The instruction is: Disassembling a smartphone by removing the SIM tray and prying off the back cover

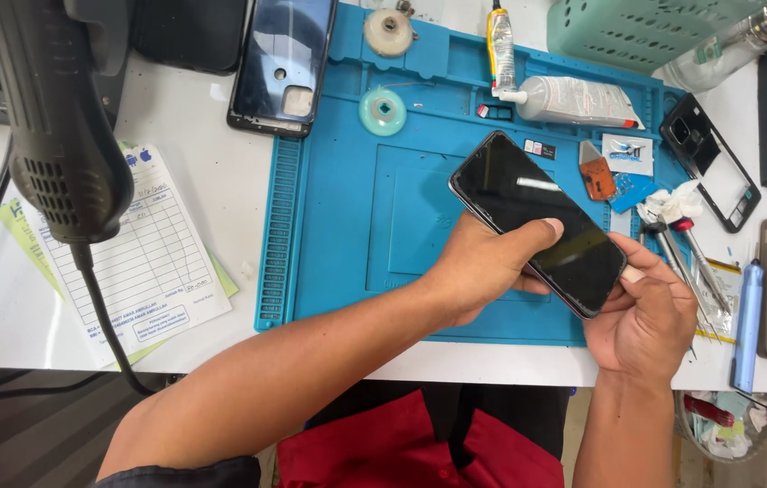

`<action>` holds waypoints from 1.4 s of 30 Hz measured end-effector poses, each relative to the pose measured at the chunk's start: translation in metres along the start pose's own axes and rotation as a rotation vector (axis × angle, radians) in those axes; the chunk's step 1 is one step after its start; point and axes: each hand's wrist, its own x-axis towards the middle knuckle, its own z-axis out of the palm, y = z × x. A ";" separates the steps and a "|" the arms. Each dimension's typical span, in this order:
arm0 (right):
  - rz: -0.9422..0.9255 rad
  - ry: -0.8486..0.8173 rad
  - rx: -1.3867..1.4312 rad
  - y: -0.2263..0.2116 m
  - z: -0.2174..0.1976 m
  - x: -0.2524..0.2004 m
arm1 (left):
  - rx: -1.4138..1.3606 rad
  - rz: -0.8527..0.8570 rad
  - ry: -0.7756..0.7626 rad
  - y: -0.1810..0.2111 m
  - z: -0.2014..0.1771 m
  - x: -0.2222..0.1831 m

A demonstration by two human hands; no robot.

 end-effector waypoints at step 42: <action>-0.420 0.045 -0.050 0.021 0.080 -0.083 | -0.249 0.442 0.247 -0.020 0.009 0.006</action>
